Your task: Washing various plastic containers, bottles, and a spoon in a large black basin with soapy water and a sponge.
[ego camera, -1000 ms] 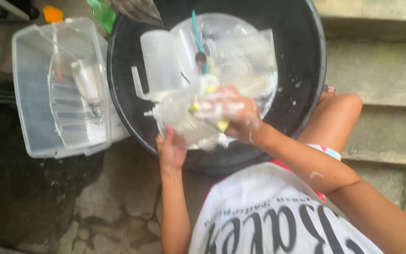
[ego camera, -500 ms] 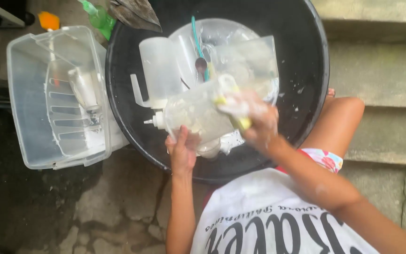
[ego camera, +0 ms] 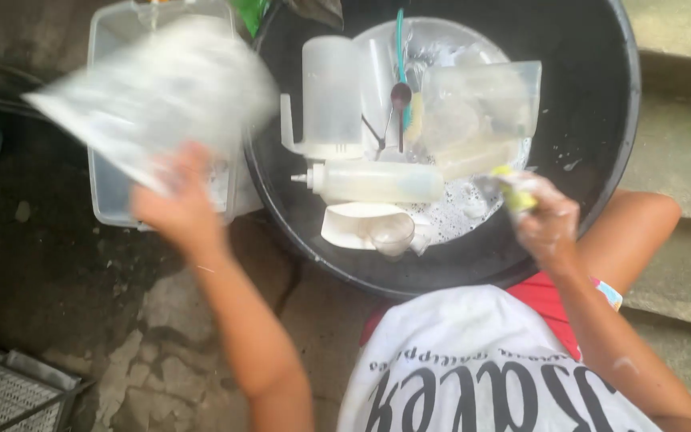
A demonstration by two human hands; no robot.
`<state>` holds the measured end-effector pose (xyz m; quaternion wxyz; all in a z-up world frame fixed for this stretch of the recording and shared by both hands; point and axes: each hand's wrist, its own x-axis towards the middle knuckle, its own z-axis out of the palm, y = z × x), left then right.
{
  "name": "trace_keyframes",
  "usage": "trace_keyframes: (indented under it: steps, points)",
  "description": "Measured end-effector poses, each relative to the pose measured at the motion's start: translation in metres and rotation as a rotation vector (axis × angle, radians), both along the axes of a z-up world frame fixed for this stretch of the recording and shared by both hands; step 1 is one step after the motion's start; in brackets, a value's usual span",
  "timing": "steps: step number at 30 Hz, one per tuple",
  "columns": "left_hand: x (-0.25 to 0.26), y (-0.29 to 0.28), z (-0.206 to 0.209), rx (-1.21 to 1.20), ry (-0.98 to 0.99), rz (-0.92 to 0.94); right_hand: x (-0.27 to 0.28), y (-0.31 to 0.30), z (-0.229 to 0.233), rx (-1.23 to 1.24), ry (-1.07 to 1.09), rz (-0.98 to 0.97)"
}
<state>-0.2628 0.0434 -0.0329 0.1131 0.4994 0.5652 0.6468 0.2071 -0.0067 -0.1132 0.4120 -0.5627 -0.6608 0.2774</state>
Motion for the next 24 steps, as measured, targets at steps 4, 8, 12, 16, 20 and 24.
trace_keyframes:
  steps: [4, 8, 12, 16, 20, 24]
  points:
    - [-0.111, 0.040, -0.032, -0.469, 0.562, 0.274, 0.005, -0.005, 0.022, -0.109, -0.032, -0.112]
    - [-0.157, 0.070, -0.098, -0.913, 0.822, 0.194, 0.013, -0.009, 0.009, -0.039, -0.186, -0.046]
    - [-0.101, 0.082, -0.078, -0.807, 0.894, 0.254, 0.010, -0.014, -0.006, 0.067, -0.239, -0.059]
    - [0.065, 0.078, -0.024, -0.540, 0.715, -0.054, 0.003, -0.016, 0.000, -0.139, -0.180, -0.298]
    - [0.208, 0.055, -0.094, -0.578, 0.936, -0.875, -0.002, -0.022, 0.009, -0.229, 0.056, -0.406]
    - [0.245, 0.050, -0.241, -0.204, 1.196, -0.694, 0.013, -0.030, 0.007, -0.249, 0.122, -0.452]
